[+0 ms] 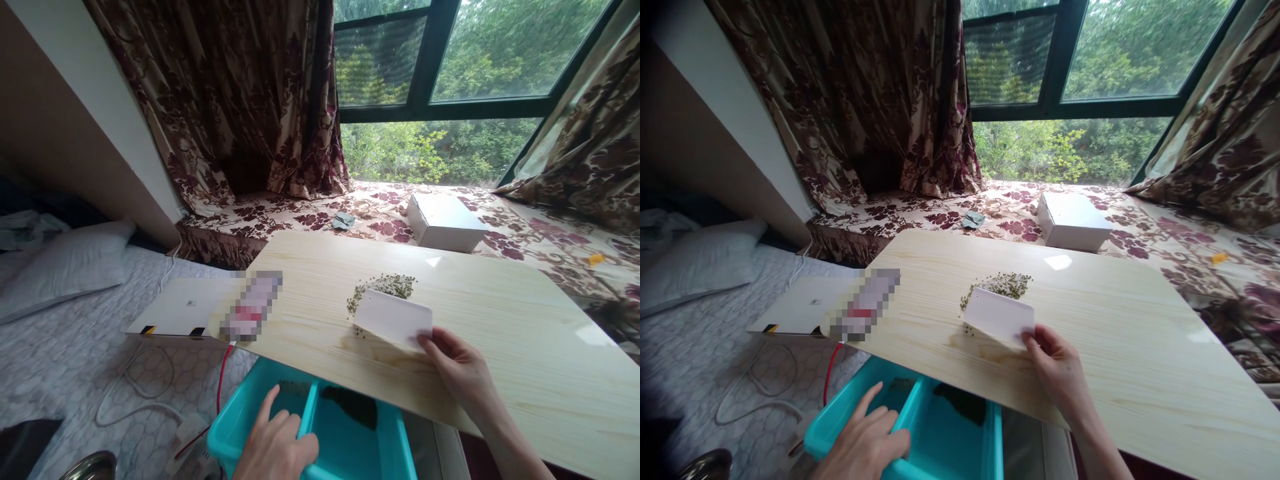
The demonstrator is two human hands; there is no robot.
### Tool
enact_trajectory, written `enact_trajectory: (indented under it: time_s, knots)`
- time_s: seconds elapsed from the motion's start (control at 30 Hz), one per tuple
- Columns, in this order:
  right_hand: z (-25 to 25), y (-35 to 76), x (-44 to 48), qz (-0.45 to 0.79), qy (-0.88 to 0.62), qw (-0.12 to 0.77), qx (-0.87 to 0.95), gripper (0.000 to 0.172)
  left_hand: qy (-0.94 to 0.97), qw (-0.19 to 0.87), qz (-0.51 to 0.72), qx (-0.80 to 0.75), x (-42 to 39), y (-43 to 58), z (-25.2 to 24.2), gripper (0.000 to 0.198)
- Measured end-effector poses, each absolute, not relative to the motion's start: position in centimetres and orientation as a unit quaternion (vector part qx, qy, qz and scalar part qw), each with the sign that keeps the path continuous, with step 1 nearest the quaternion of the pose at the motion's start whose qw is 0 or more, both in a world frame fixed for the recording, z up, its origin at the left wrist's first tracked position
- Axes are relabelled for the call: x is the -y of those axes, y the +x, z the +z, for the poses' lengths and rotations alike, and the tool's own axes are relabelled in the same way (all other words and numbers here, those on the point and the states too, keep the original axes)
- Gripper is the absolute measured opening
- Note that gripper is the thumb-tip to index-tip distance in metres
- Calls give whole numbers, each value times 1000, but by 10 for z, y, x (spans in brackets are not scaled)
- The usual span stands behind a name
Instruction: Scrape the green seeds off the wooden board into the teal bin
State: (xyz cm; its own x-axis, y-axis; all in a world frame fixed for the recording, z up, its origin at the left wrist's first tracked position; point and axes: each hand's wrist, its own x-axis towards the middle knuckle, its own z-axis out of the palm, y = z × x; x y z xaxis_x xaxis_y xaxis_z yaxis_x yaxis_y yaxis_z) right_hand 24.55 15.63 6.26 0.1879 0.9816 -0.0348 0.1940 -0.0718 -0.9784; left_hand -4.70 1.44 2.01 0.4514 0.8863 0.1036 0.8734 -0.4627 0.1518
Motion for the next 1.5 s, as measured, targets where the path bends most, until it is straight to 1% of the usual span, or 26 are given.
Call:
enact_trajectory:
  time_s: [0.1, 0.2, 0.3, 0.37, 0.43, 0.5, 0.57, 0.67, 0.73, 0.8, 1.0, 1.2, 1.33, 1.5]
  knots:
    - [62, 245, -153, 423, -590, 460, 511, 22, 845, 33, 110, -522, -14, -48, 18, 14]
    - [62, 247, -143, 442, -565, 422, 555, 26, 843, 39, 130, -520, -14, -49, 18, 15]
    - [63, 253, -129, 472, -531, 365, 602, 29, 835, 50, 146, -528, -15, -48, 21, 30]
    - [65, 258, -122, 491, -512, 338, 619, 28, 827, 45, 154, -538, -15, -46, 24, 34]
    - [66, 262, -120, 493, -514, 358, 604, 25, 825, 41, 156, -541, -15, -46, 27, 35]
    - [68, 267, -124, 473, -540, 418, 556, 23, 832, 46, 154, -531, -15, -45, 29, 32]
    - [70, 271, -130, 439, -577, 481, 492, 23, 841, 47, 153, -516, -16, -42, 29, 26]
    - [72, 279, -141, 379, -631, 530, 420, 23, 843, 0, 191, -503, -18, -30, 23, 18]
    - [74, 283, -147, 350, -658, 534, 400, 21, 832, -44, 250, -494, -19, -19, 17, 21]
    - [74, 285, -151, 334, -670, 526, 403, 21, 831, -60, 274, -481, -21, -9, 15, 21]
    - [69, 277, -160, 330, -655, 512, 446, 25, 880, -91, 191, -424, -23, 5, 19, 24]
    - [68, 267, -166, 335, -642, 522, 451, 31, 893, -114, 189, -392, -23, 6, 11, 25]
    - [72, 271, -167, 318, -653, 530, 438, 29, 891, -103, 185, -402, -22, 3, 11, 24]
    - [73, 276, -166, 308, -658, 511, 460, 25, 887, -98, 172, -416, -22, 1, 18, 22]
